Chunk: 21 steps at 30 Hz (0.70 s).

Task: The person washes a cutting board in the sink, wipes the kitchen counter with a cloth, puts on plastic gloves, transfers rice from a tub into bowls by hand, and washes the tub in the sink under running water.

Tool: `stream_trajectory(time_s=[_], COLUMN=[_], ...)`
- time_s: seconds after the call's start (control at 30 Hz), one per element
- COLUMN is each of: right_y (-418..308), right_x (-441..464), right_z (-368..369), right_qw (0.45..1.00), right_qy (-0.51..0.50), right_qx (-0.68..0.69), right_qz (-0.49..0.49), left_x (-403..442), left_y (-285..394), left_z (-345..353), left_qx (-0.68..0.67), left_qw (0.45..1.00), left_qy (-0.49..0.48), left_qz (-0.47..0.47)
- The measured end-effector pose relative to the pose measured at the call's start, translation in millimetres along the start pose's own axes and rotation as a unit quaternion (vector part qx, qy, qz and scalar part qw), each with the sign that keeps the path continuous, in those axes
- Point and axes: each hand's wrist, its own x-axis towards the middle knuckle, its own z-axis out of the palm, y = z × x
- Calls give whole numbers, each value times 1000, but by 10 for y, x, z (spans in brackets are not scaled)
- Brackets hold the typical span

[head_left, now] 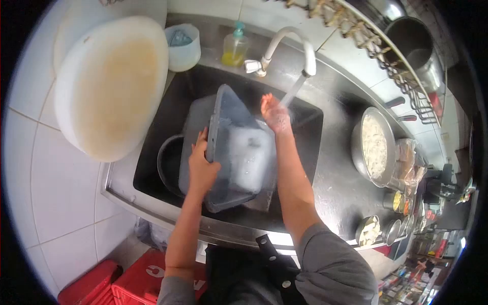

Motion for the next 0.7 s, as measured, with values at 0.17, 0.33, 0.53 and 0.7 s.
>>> stream_trajectory(time_s=[0.17,0.33,0.53,0.7], right_y=[-238,-251,-247,-124], right_x=[258,462,945,957], right_z=[-339,-412,-983,-1073], right_qw=[986,972,945,938], right_qy=[105,214,301,325], right_qx=[129,74,25,-76], right_qz=[19,-58,-125,-90], left_x=[-127,-306,-510,-505], left_y=[352,804,834,861], left_z=[111,267,607,627], left_qx=[22,109,208,226], left_qw=[993,986,970,970], left_qy=[89,83,46,44], left_qz=[76,91,120,82])
